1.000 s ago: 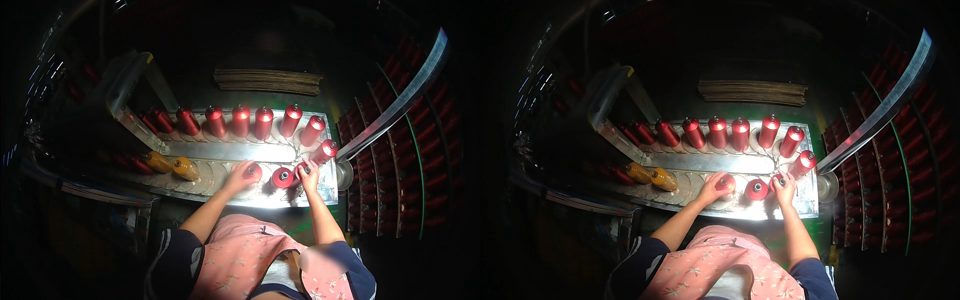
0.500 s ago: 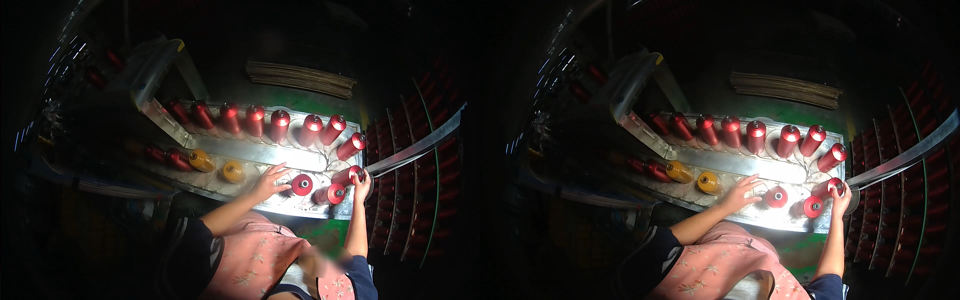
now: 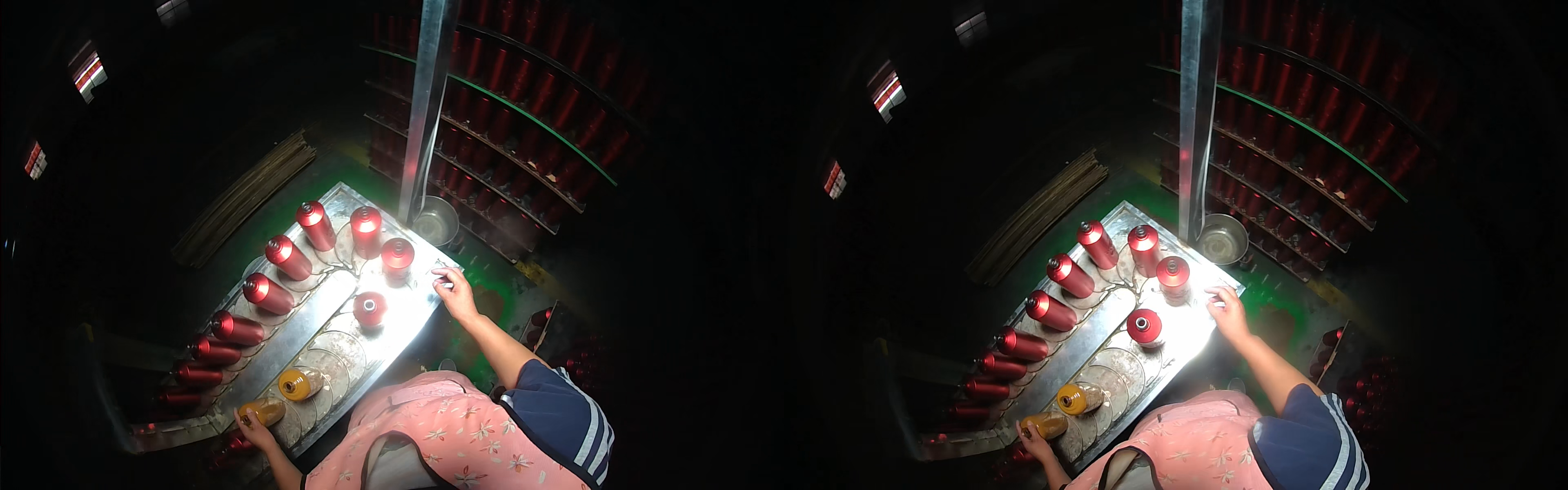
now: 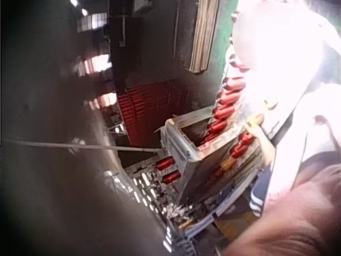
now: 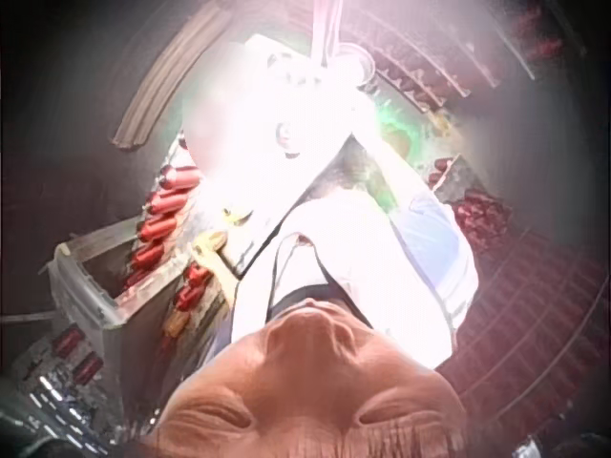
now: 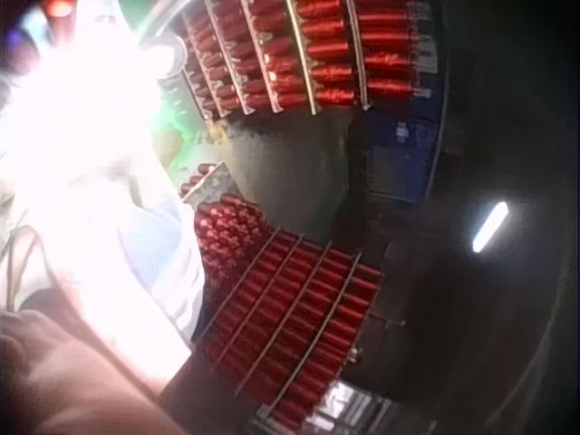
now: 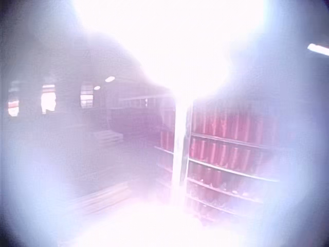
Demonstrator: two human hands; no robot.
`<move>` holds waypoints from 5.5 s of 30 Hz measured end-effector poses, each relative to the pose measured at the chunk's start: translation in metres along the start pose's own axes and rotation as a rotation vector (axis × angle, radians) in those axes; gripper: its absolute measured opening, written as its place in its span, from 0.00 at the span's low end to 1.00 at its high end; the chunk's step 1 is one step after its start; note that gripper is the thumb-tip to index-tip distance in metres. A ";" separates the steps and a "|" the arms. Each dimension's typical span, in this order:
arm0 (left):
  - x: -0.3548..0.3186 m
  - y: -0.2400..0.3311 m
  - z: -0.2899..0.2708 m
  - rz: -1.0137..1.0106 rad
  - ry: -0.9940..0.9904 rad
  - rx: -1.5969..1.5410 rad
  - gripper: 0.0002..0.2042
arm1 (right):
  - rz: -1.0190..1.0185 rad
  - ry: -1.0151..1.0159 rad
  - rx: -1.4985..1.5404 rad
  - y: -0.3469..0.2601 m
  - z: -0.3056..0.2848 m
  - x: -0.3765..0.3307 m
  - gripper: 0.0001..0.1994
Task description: The person uses a manual pallet jack to move a pallet of red cylindrical objects through a warehouse. They then remove the cylinders one by one and place them onto a metal tray, occasionally dipping them into a small metal bowl.
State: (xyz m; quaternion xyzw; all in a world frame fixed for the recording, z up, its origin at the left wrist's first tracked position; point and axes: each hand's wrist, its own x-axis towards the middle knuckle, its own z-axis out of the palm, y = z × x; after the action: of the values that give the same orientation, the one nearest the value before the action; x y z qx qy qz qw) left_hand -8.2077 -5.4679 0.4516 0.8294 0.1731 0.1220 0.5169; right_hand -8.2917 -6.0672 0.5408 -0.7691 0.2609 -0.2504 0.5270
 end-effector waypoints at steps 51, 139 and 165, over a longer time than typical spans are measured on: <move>-0.729 -0.058 0.277 0.976 -3.117 0.666 0.31 | 1.273 1.226 -0.268 0.275 -0.053 -0.635 0.35; -0.127 0.437 0.875 -1.191 -1.192 -1.329 0.33 | 0.790 -0.166 1.891 0.114 -0.166 0.485 0.33; -0.273 0.318 0.435 -0.625 -1.190 -0.980 0.25 | 1.117 0.109 1.987 0.300 -0.307 0.016 0.22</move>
State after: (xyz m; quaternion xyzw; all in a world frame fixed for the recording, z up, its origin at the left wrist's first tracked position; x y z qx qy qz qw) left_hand -8.2390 -6.0644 0.5421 0.3499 0.0206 -0.4247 0.8347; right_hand -8.5240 -6.3796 0.3579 0.2237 0.2755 -0.1096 0.9285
